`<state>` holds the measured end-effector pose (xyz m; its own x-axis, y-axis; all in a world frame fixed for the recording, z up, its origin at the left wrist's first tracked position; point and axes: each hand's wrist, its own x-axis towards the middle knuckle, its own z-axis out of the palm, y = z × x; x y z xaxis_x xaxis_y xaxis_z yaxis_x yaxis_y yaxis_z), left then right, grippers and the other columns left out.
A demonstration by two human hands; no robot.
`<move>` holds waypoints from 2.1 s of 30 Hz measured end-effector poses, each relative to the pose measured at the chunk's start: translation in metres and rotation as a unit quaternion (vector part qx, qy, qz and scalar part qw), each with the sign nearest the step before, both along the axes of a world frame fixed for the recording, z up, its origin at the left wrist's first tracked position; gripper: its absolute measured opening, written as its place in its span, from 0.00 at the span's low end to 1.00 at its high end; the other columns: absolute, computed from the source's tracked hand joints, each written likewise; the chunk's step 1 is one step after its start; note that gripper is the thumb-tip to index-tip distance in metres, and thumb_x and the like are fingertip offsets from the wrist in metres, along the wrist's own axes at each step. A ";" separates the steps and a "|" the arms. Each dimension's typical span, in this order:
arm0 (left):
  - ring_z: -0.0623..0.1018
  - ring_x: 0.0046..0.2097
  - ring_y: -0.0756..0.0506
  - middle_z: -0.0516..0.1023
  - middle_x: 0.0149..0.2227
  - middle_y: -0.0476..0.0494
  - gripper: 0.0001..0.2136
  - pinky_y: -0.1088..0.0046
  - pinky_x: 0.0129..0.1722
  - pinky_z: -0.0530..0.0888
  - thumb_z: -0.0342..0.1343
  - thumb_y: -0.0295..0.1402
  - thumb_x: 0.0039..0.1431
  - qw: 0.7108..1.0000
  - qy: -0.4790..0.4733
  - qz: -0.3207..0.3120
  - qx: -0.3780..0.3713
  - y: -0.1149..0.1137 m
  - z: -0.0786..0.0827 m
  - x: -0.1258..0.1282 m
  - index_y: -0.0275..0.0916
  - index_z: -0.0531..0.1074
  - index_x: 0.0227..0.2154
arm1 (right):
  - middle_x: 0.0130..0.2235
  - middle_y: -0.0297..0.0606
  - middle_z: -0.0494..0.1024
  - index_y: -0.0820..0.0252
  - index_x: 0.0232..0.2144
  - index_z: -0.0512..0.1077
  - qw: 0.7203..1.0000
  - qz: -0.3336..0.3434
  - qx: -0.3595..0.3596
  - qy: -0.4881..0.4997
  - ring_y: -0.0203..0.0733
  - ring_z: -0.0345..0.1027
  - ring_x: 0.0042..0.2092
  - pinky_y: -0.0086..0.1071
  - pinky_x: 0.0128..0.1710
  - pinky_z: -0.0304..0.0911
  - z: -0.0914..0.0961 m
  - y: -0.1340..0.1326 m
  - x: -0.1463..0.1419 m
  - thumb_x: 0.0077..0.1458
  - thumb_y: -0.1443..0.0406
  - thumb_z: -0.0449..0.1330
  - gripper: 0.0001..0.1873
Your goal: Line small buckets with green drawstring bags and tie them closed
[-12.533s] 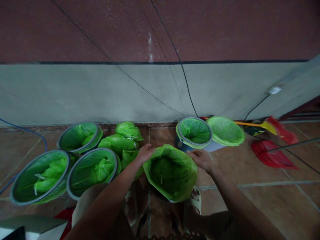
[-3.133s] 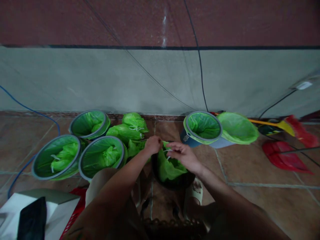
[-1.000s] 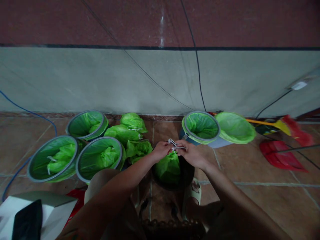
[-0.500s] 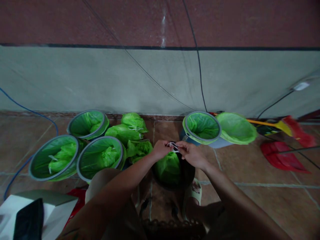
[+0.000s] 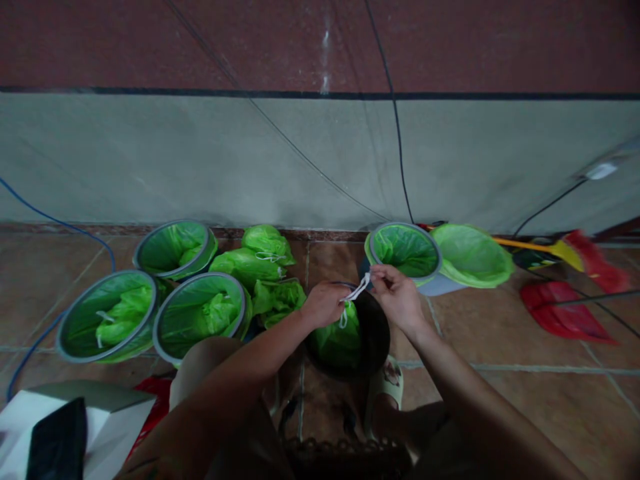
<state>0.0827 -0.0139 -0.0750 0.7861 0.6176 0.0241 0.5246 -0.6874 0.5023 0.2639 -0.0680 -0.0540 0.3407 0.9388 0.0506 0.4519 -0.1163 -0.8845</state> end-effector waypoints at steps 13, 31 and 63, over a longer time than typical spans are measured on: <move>0.75 0.37 0.48 0.77 0.35 0.45 0.08 0.69 0.41 0.69 0.48 0.29 0.64 0.958 -0.040 -0.099 0.268 -0.010 0.002 -0.002 0.38 0.72 0.34 | 0.36 0.33 0.80 0.56 0.34 0.77 0.961 0.258 -0.097 0.009 0.40 0.72 0.37 0.31 0.38 0.66 -0.021 -0.002 -0.005 0.52 0.67 0.50 0.14; 0.76 0.40 0.49 0.75 0.39 0.44 0.10 0.75 0.40 0.73 0.47 0.32 0.66 0.982 -0.051 -0.037 0.177 -0.010 0.001 -0.006 0.37 0.73 0.42 | 0.27 0.33 0.75 0.58 0.30 0.73 0.955 0.238 -0.172 0.047 0.35 0.64 0.26 0.28 0.28 0.60 -0.009 -0.001 -0.007 0.53 0.63 0.51 0.11; 0.72 0.22 0.54 0.74 0.22 0.48 0.13 0.81 0.20 0.62 0.56 0.38 0.58 0.759 -0.262 0.274 -0.529 0.009 -0.004 0.004 0.32 0.75 0.27 | 0.26 0.34 0.75 0.61 0.31 0.74 0.961 0.173 -0.208 0.055 0.35 0.67 0.28 0.28 0.28 0.62 0.004 0.000 0.014 0.54 0.53 0.57 0.16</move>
